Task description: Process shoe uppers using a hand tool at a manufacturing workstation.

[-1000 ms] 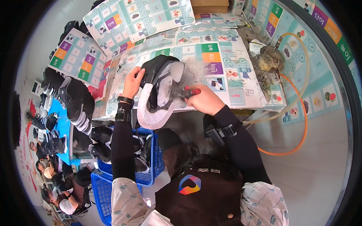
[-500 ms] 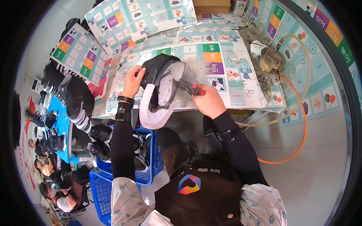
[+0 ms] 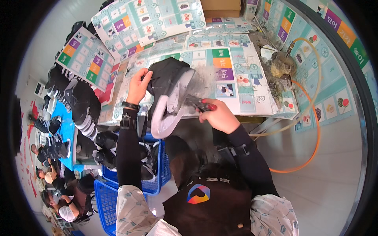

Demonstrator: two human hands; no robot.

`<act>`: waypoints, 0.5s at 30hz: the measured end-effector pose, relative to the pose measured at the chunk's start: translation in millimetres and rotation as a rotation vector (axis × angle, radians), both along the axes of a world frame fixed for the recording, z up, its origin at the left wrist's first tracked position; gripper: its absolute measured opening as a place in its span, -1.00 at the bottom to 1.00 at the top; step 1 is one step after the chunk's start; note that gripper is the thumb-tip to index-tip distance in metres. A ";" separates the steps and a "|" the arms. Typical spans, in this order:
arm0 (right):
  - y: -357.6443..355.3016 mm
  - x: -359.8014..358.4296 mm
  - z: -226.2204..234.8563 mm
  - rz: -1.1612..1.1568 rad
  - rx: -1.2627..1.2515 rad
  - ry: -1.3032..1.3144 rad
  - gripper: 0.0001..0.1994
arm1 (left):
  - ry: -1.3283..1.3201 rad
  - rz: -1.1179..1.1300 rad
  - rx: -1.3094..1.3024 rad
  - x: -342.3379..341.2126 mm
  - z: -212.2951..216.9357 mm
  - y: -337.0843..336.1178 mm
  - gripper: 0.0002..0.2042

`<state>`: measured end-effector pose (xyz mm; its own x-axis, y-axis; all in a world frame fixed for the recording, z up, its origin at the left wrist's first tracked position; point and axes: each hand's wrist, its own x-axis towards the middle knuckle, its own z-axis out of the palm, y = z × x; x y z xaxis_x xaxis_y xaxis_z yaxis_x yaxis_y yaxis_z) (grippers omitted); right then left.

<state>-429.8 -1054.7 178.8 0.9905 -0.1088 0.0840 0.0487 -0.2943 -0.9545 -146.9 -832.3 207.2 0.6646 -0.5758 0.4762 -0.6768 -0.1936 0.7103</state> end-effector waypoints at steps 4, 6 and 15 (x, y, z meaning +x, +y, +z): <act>-19.6 -23.1 18.3 -0.329 0.496 -0.062 -0.71 | -0.804 -0.179 0.231 -50.3 101.8 -7.0 -0.83; -39.1 -34.3 15.0 -0.466 0.421 -0.141 -0.67 | -0.986 -0.317 0.358 -63.6 109.2 -25.8 -0.81; -56.5 -56.7 18.6 -0.487 0.434 -0.067 -0.65 | -0.808 0.653 0.087 -81.8 23.4 -73.7 -0.82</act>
